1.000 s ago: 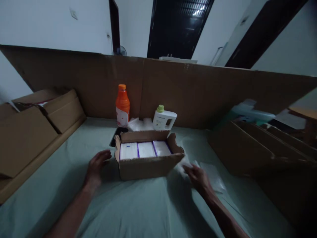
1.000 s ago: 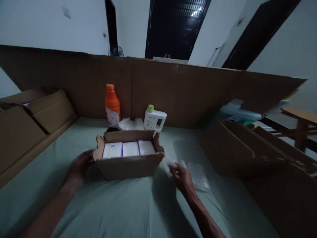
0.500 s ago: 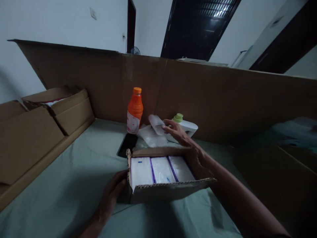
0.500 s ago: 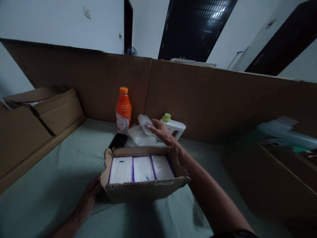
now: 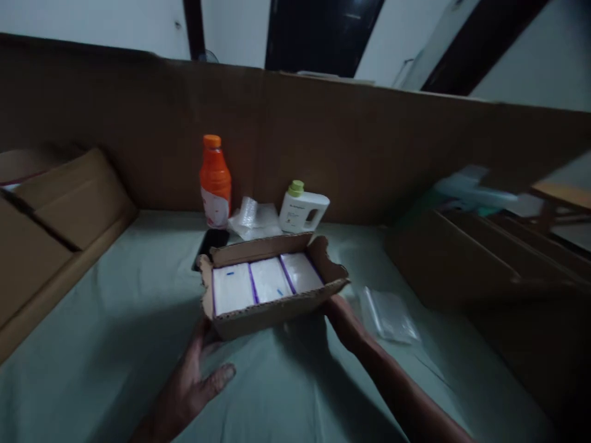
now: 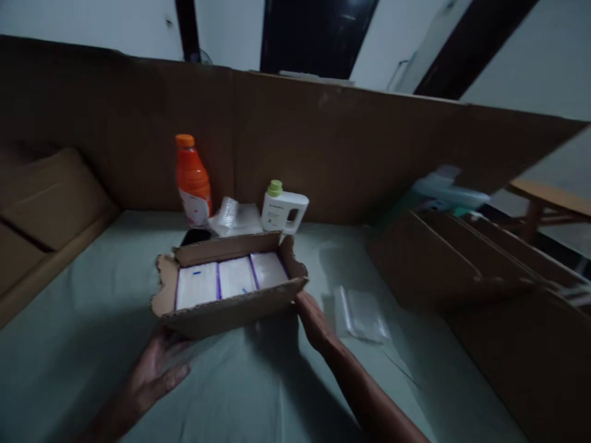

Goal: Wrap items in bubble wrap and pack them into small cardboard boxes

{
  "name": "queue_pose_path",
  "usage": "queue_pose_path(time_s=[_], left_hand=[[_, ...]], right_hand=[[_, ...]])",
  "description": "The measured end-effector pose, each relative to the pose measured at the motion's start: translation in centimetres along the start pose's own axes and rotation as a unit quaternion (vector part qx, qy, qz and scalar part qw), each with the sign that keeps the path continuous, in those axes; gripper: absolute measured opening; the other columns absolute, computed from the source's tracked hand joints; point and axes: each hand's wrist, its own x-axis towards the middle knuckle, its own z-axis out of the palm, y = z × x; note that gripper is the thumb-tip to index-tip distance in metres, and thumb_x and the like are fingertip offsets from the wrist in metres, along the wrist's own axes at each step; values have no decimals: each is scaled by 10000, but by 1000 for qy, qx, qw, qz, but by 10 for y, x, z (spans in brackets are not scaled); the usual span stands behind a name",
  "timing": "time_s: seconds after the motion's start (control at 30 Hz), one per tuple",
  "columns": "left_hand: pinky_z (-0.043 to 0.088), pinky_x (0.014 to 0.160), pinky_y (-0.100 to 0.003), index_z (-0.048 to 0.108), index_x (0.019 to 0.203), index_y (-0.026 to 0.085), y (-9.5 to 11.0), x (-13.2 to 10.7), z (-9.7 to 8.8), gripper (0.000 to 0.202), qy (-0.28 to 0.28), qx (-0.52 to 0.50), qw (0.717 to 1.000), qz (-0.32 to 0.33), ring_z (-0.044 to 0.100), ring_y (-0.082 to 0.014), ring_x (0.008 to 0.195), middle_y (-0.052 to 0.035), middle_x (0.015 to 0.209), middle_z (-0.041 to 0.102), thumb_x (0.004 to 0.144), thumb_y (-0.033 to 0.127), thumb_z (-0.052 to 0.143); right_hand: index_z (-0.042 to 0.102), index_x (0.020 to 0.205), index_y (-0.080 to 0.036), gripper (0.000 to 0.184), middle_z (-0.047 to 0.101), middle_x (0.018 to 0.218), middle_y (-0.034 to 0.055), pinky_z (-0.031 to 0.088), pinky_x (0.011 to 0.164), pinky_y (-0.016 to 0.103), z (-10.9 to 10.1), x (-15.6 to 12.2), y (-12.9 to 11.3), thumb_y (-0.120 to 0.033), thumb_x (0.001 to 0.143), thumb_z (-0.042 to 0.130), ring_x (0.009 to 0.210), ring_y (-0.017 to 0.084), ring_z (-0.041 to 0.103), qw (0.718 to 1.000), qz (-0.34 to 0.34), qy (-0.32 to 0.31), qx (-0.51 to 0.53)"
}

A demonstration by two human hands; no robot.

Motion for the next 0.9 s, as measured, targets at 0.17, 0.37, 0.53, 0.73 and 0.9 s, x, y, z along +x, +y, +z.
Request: queue_pose_path(time_s=[0.17,0.37,0.53,0.73,0.9], left_hand=[[378,1185,-486,509,1394,274,-2,-9,11,778,6,79,997,-10,480,-374,1387,-111,1343,629,717,542,785],[396,1177,-447,486,1402,276,7,10,22,750,-7,103,995,3,533,-338,1341,-89,1393,597,764,571,750],[342,1207,-465,459,1439,310,7,15,27,768,4,107,994,10,490,-340,1380,-77,1419,581,774,557,753],[287,1232,-468,361,1505,351,-3,-21,40,777,38,36,999,5,391,-322,1458,-63,1554,444,831,497,718],[342,1181,-482,325,1516,286,-10,-46,34,815,107,57,992,18,377,-337,1456,-126,1560,407,832,488,720]], right_hand=[[677,1269,-273,620,662,1330,56,393,1135,506,8,-49,-5,-699,949,360,1294,305,531,998,29,26,55],[583,1397,-294,627,576,1452,42,336,1194,477,2,-85,-13,-691,966,359,1400,282,451,992,74,54,85],[671,1259,-260,447,668,1318,76,512,995,447,-29,-84,-13,-542,984,459,1201,279,617,1000,1,15,21],[720,1139,-202,367,662,1302,155,466,963,520,-85,-78,27,-397,832,672,1166,362,591,913,-49,194,-355],[699,743,-210,225,750,1061,130,494,873,488,-98,-80,40,-357,882,603,999,313,651,891,-41,210,-401]])
